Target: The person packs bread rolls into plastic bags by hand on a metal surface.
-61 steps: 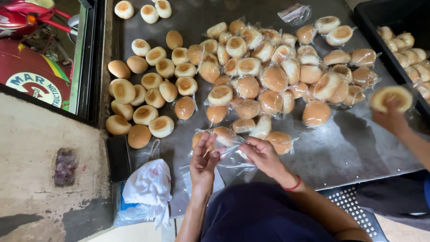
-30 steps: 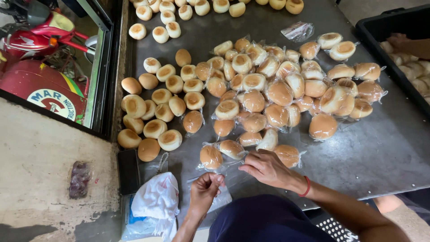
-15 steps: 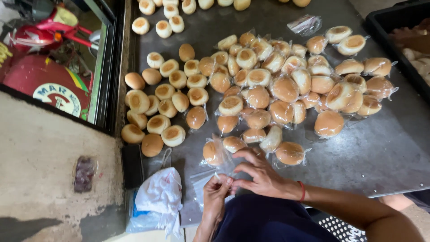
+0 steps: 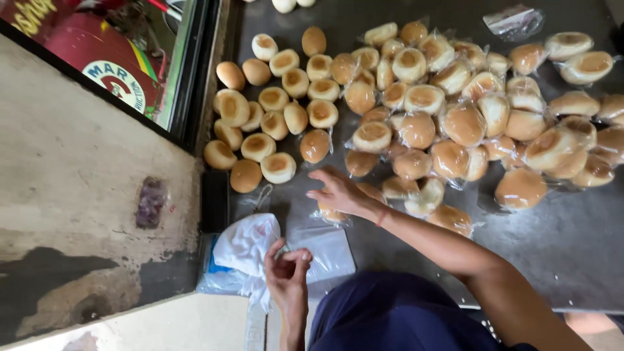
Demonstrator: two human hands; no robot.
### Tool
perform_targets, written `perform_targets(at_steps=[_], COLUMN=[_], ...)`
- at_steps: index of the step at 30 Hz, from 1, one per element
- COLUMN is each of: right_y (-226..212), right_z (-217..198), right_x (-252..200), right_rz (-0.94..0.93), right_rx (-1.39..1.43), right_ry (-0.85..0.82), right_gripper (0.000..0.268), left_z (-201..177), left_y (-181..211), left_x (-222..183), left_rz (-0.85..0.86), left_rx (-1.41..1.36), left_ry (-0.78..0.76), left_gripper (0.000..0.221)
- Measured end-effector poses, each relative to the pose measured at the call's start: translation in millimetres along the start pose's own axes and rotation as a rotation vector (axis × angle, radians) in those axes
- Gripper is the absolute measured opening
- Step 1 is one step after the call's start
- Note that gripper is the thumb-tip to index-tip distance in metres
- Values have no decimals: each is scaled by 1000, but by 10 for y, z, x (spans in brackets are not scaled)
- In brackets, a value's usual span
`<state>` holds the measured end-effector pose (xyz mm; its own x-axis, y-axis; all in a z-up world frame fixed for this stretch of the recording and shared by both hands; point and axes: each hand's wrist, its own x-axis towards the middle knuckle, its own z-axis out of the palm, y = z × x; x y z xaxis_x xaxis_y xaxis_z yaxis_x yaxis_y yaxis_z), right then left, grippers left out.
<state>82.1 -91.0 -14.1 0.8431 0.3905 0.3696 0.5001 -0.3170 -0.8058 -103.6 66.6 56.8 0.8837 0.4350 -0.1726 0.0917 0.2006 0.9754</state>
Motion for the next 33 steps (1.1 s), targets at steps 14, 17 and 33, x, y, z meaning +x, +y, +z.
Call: perform_targets(at_steps=[14, 17, 33], right_y=[790, 1140, -714], right_z=[579, 300, -925], right_x=[806, 464, -811], right_rz=[-120, 147, 288], right_rx=[-358, -127, 727], right_ry=[-377, -427, -209], right_gripper=[73, 74, 63], left_z=[-857, -656, 539], left_y=[-2758, -2206, -371], left_x=[842, 652, 254], left_rz=[343, 623, 87], left_rx=[13, 410, 132], left_ry=[-214, -309, -615], left_gripper=[22, 25, 85])
